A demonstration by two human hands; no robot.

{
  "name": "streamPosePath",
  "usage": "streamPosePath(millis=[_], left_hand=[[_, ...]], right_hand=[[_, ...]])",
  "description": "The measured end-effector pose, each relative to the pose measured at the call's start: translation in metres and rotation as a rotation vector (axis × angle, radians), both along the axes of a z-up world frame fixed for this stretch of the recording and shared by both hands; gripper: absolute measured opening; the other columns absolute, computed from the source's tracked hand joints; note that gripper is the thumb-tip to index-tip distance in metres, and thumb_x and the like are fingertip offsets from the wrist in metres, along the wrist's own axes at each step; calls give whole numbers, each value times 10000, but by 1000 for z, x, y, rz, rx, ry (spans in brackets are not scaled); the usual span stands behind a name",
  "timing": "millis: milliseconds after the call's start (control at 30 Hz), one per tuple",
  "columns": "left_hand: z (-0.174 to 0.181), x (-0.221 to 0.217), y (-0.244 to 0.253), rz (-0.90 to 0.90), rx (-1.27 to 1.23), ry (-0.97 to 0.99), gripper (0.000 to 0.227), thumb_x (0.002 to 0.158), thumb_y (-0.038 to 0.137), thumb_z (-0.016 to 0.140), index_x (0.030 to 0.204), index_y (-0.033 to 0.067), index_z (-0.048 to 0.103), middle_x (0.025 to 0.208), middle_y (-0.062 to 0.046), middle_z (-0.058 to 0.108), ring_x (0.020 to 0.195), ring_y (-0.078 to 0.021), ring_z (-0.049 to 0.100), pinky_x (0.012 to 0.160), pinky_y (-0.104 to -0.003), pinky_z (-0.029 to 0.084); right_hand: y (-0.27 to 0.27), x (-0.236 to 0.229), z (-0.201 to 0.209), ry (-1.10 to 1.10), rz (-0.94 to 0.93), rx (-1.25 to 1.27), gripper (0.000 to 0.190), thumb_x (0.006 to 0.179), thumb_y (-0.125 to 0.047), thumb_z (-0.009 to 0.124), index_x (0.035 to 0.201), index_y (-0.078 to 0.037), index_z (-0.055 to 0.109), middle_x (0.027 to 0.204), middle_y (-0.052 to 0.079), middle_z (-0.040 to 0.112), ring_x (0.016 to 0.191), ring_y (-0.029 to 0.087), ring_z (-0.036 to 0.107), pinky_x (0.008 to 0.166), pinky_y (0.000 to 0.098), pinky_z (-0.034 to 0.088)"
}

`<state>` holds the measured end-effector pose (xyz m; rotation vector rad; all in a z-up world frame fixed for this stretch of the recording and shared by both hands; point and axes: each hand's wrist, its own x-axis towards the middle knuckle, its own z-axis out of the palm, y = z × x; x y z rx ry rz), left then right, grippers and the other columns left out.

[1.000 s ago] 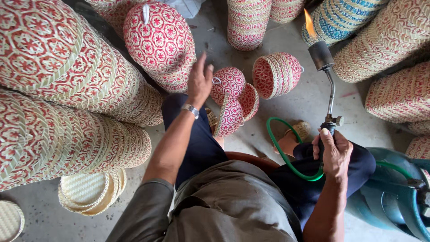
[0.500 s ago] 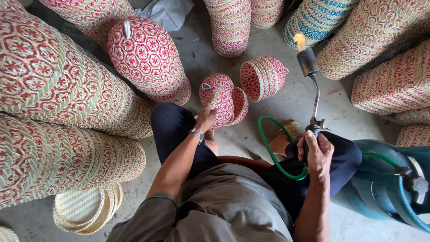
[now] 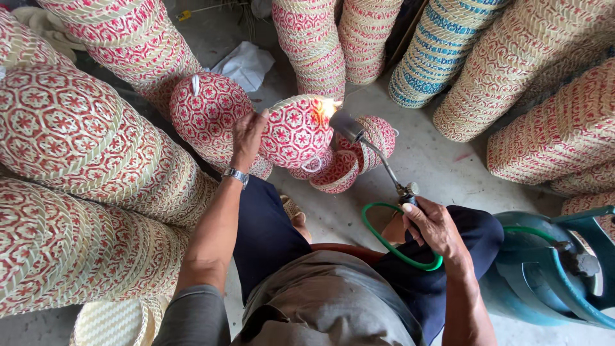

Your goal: The person uses a blowtorch to apply heat to the surface of woven baskets. They pick up each basket, rotate it to treat the exterior and interior, and then place it back in a stack.

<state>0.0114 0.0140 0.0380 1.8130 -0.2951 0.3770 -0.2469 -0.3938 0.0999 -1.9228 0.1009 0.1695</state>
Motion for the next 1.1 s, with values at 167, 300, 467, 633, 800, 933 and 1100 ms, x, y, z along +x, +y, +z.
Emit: streamPosePath(millis=[167, 300, 467, 633, 800, 933, 1100], left_hand=[[21, 8, 25, 1, -42, -90, 512, 1031, 498, 615, 672, 158, 483, 630, 64, 428, 612, -92, 355, 644, -299, 289], [28, -1, 36, -68, -235, -74, 503, 1032, 478, 647, 670, 160, 502, 655, 70, 428, 645, -88, 337, 653, -306, 271], [30, -6, 37, -201, -613, 48, 336, 989, 414, 701, 877, 101, 656, 916, 2, 661, 882, -133, 602, 859, -347, 499], [27, -7, 41, -267, -819, 146, 435, 989, 408, 683, 1175, 16, 655, 1214, -98, 693, 1145, -227, 652, 1032, -425, 530], [22, -2, 36, -338, -978, 166, 508, 1035, 388, 576, 1360, -2, 567, 1374, -143, 631, 1274, -268, 609, 1109, -462, 500], [12, -2, 32, -344, -1039, 229, 541, 1060, 422, 482, 1434, 33, 519, 1460, -143, 580, 1340, -287, 579, 1163, -507, 458], [10, 0, 20, -347, -1245, 389, 577, 1059, 501, 399, 1472, 112, 501, 1516, -119, 544, 1397, -317, 528, 1168, -574, 434]], right_hand=[[0, -5, 12, 21, -57, -88, 458, 1002, -381, 575, 732, -13, 617, 477, 25, 514, 386, 106, 451, 405, 294, 364], [0, -11, 18, 6, -11, 5, 464, 986, -396, 589, 728, -13, 625, 487, 16, 525, 402, 95, 490, 403, 294, 397], [0, -18, 20, -10, -52, -98, 481, 991, -412, 585, 722, -14, 606, 478, 35, 516, 399, 115, 465, 419, 307, 388], [2, -21, 19, -35, -12, -78, 477, 983, -413, 584, 715, -19, 608, 487, 30, 524, 400, 113, 478, 410, 313, 395], [2, -21, 18, -10, -19, -18, 482, 968, -429, 604, 725, -13, 616, 499, 35, 520, 404, 121, 484, 403, 319, 405], [3, -22, 12, -3, -28, -110, 480, 974, -438, 591, 730, -25, 609, 498, 33, 536, 409, 126, 500, 414, 307, 418], [7, -20, 10, -14, 29, -29, 427, 945, -421, 617, 746, -43, 613, 553, 7, 563, 432, 105, 518, 405, 301, 437]])
